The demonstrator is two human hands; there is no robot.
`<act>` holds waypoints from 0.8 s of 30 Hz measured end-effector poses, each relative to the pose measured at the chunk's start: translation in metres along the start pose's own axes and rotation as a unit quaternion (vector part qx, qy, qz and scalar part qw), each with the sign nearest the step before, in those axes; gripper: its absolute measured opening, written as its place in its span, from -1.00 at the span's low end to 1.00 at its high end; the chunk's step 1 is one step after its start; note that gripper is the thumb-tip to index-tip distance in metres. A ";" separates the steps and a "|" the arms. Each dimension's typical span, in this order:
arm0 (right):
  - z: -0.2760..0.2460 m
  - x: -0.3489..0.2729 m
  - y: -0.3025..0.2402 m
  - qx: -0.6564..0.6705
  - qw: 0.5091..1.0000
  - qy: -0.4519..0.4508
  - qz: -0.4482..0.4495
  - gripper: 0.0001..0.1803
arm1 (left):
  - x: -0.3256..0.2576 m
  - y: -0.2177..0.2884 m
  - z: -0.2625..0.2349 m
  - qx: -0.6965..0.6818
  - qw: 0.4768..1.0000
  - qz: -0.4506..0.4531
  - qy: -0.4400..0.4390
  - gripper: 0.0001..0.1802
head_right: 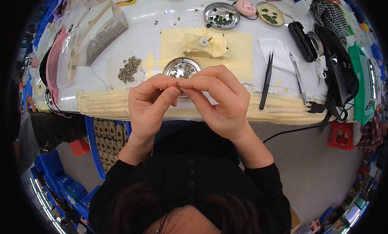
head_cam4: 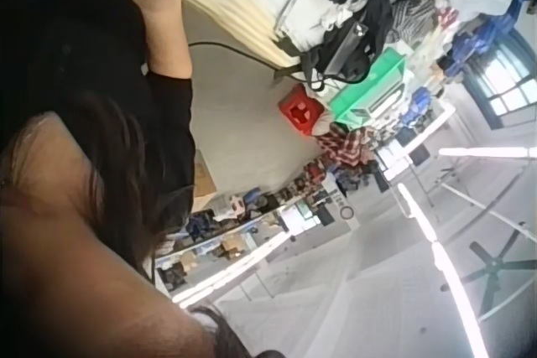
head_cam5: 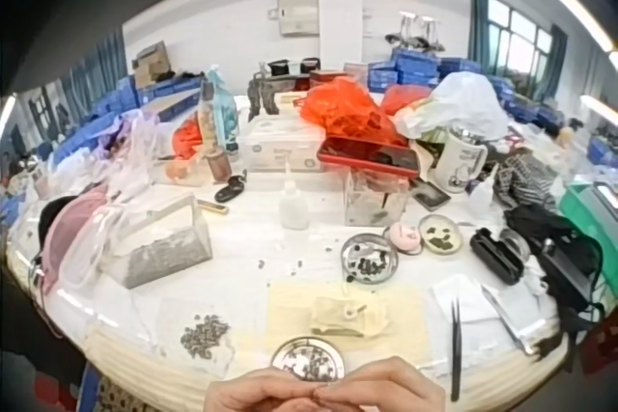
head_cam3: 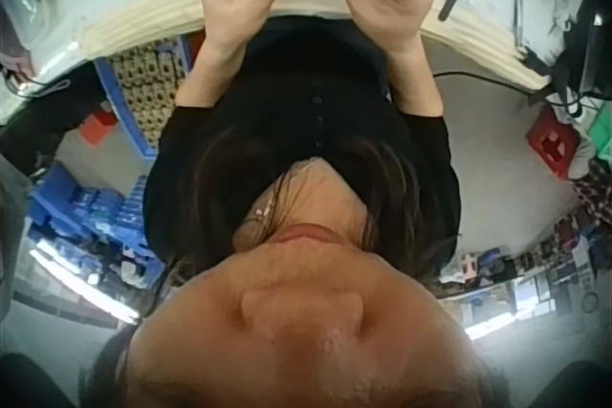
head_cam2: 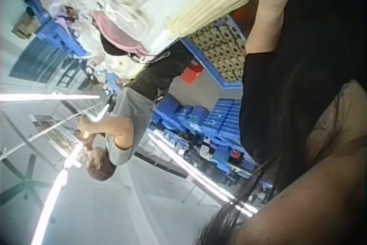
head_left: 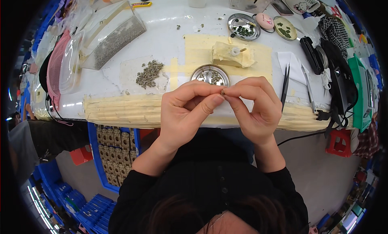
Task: Manually assemble and inspect small mechanical toy components using tweezers at a workshop bench.
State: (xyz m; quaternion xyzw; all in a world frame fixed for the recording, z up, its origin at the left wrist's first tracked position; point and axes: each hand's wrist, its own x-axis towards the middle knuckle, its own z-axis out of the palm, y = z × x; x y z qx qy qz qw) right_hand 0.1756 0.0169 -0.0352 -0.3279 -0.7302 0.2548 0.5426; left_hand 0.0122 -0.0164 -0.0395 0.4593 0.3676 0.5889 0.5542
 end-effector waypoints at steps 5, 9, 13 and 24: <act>0.003 -0.006 0.000 0.054 0.997 0.025 0.042 -0.78 | -0.001 -0.004 0.000 -0.031 0.999 0.001 -0.006 -0.82; 0.004 -0.010 0.002 0.139 0.986 0.009 0.088 -0.82 | -0.002 -0.004 0.003 0.002 0.999 0.045 0.009 -0.81; 0.008 -0.015 0.002 0.279 0.945 0.008 0.173 -0.87 | -0.002 -0.003 0.002 0.083 0.992 0.093 0.020 -0.81; 0.010 -0.017 0.004 0.431 0.870 -0.010 0.238 -0.89 | 0.001 -0.002 0.002 0.171 0.970 0.171 0.023 -0.78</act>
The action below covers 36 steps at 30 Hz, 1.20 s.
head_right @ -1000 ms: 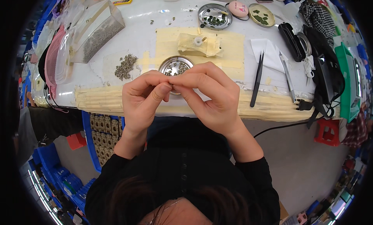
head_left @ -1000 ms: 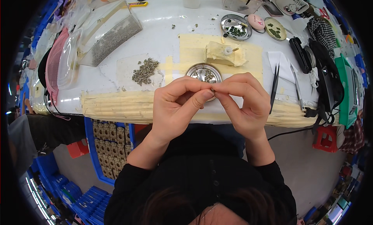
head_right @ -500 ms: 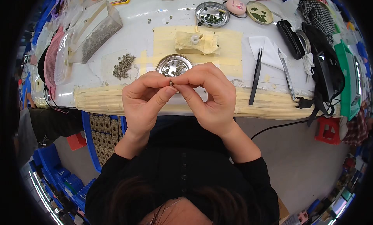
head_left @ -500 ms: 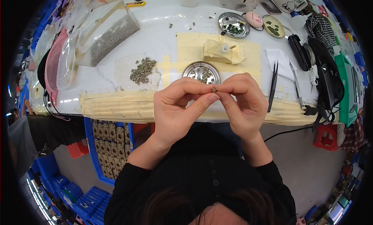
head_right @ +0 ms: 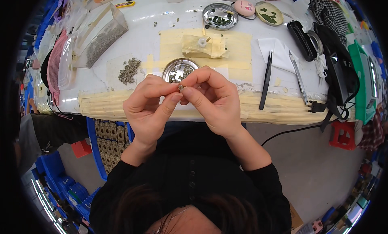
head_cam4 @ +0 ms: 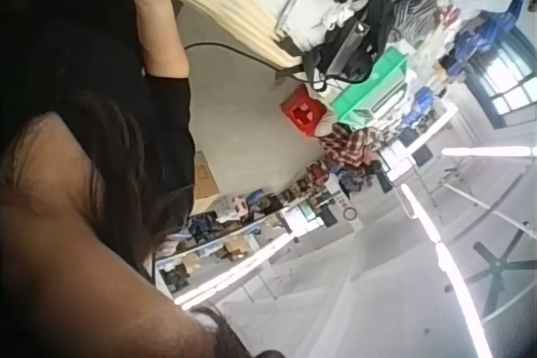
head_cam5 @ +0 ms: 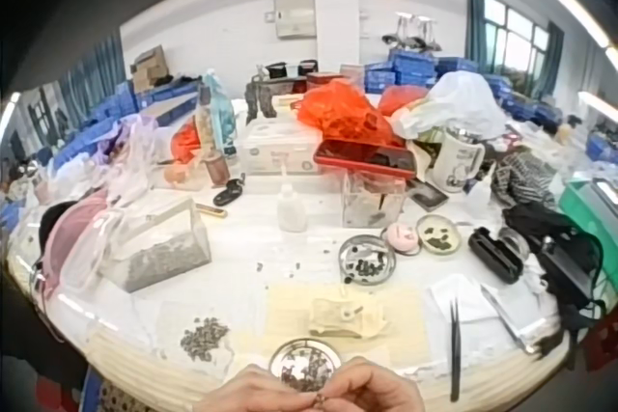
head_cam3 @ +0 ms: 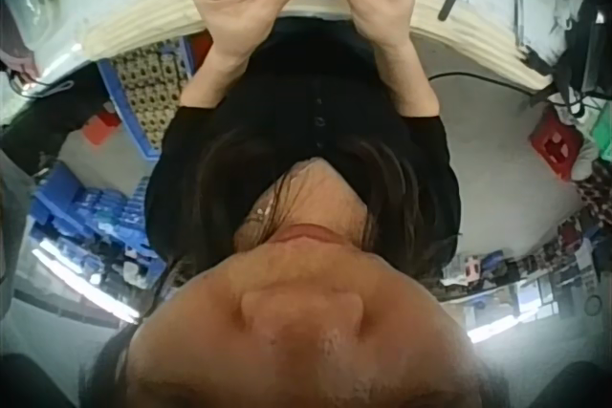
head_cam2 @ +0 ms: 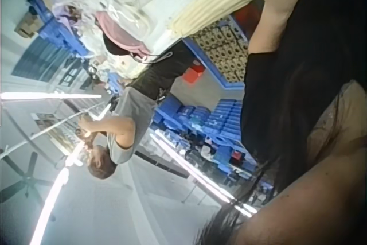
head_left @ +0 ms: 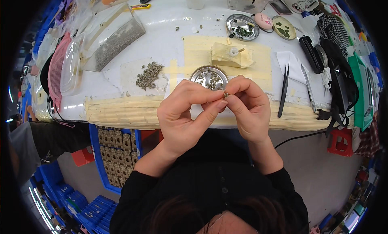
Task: Manually assemble and inspect small mechanical toy components using tweezers at a workshop bench.
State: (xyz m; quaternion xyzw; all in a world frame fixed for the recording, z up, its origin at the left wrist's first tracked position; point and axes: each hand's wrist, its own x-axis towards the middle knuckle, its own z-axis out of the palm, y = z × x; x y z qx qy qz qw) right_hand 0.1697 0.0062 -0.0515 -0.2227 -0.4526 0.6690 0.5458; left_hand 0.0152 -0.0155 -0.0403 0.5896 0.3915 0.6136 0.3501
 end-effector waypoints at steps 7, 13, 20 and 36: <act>0.000 -0.001 -0.009 -0.066 0.998 0.013 0.016 -0.90 | 0.011 -0.001 -0.010 0.215 0.961 0.173 -0.017 -0.70; 0.001 0.004 -0.024 -0.384 0.910 0.012 -0.154 -0.86 | 0.011 0.000 -0.012 0.303 0.925 0.228 -0.032 -0.57; 0.003 0.002 -0.030 -0.434 0.885 0.005 -0.169 -0.84 | 0.007 -0.002 -0.012 0.356 0.889 0.286 -0.030 -0.57; 0.004 -0.006 -0.031 -0.169 0.985 0.011 0.029 -0.90 | 0.002 -0.011 -0.012 0.161 0.970 0.182 -0.034 -0.62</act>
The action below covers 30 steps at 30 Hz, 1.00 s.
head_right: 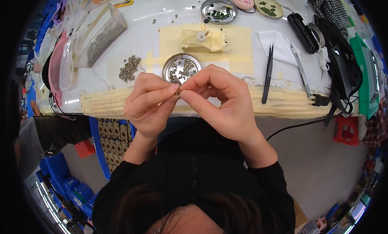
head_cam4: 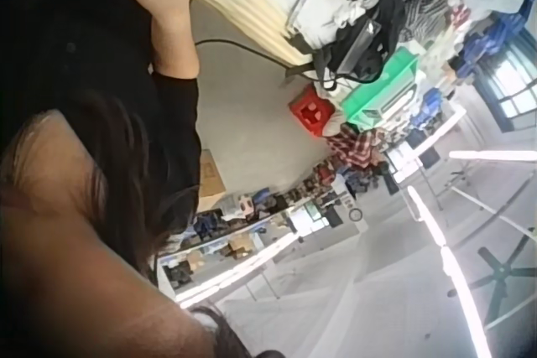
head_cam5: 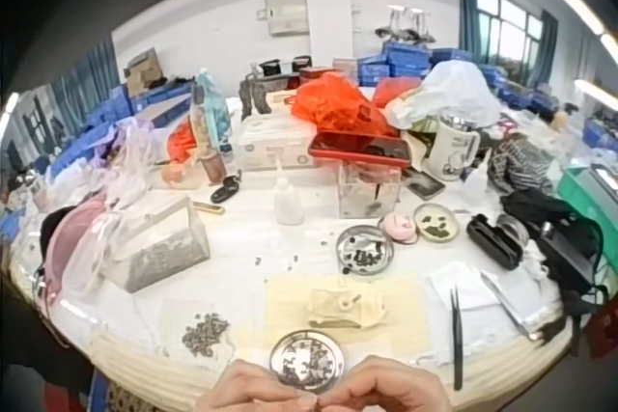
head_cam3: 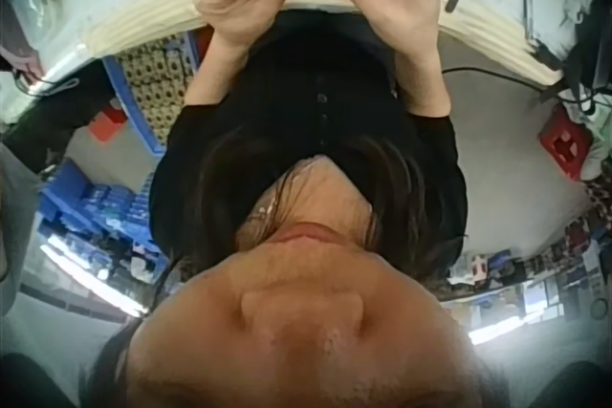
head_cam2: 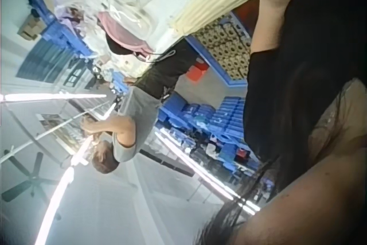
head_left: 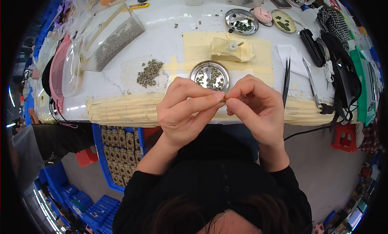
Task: Manually assemble and inspect small mechanical toy components using tweezers at a workshop bench.
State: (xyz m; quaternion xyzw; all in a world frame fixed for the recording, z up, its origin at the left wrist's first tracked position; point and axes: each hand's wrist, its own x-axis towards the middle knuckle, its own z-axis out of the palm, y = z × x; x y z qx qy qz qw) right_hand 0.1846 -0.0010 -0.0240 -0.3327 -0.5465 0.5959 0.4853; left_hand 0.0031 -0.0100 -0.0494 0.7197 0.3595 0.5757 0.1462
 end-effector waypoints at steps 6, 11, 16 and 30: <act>-0.003 0.001 0.005 0.092 0.993 -0.032 0.072 -0.90 | -0.004 -0.003 0.002 -0.130 0.989 -0.076 -0.008 -0.70; -0.003 0.002 0.006 0.104 0.991 -0.038 0.079 -0.90 | -0.006 -0.005 0.003 -0.160 0.983 -0.095 -0.008 -0.72; -0.004 0.003 0.007 0.114 0.987 -0.048 0.099 -0.89 | -0.005 -0.003 0.002 -0.163 0.979 -0.120 -0.008 -0.73; -0.001 0.003 0.016 0.102 0.990 -0.034 0.086 -0.92 | -0.006 -0.001 0.005 -0.244 0.951 -0.188 0.018 -0.77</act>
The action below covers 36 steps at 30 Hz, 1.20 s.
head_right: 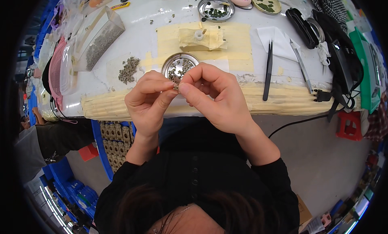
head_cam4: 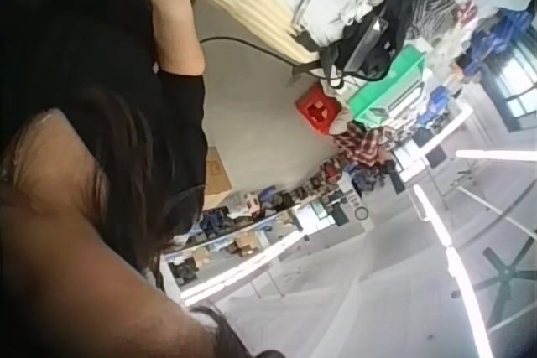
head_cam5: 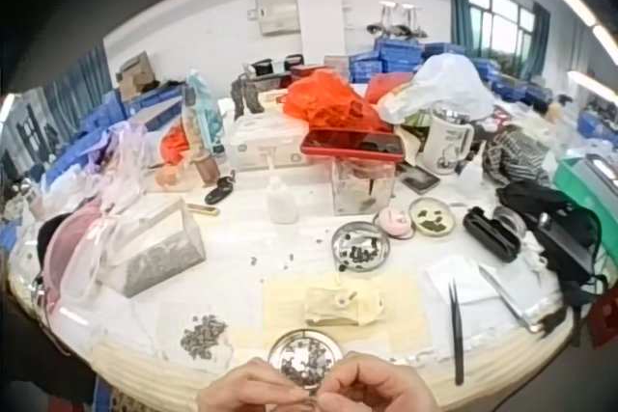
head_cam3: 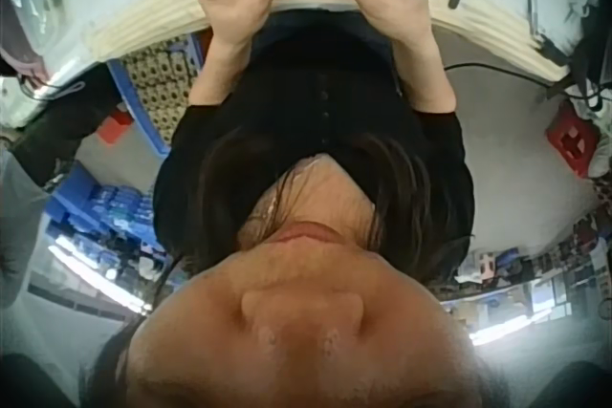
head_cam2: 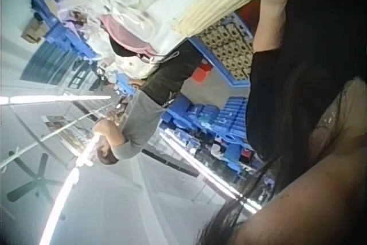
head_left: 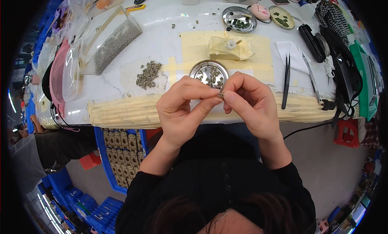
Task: Manually assemble and inspect small mechanical toy components using tweezers at a workshop bench.
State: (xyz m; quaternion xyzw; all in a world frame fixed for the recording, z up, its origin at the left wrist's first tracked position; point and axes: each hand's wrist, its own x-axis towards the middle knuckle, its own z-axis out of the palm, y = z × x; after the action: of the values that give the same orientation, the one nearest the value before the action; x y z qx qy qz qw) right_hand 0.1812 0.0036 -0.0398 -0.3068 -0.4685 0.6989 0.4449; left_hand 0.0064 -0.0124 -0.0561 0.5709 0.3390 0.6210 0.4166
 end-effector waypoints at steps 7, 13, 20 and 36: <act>0.007 -0.001 0.001 -0.005 0.998 0.022 -0.064 -0.94 | -0.001 0.004 0.005 0.000 0.999 -0.034 0.012 -0.78; 0.007 -0.002 0.005 -0.037 0.994 0.029 -0.104 -0.93 | -0.001 -0.002 0.002 -0.069 0.997 -0.016 -0.026 -0.76; 0.009 0.002 0.008 -0.208 0.943 0.080 -0.245 -0.88 | -0.004 0.003 0.007 -0.178 0.977 -0.114 0.012 -0.79; 0.010 0.004 0.007 -0.401 0.816 0.151 -0.388 -0.76 | 0.002 0.011 0.004 0.143 0.988 0.044 0.026 -0.83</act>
State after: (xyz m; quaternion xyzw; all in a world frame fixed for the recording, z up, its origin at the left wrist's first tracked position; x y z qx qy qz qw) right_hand 0.1686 0.0024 -0.0431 -0.3527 -0.7144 0.1634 0.5818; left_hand 0.0094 -0.0152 -0.0452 0.6224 0.4096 0.5987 0.2939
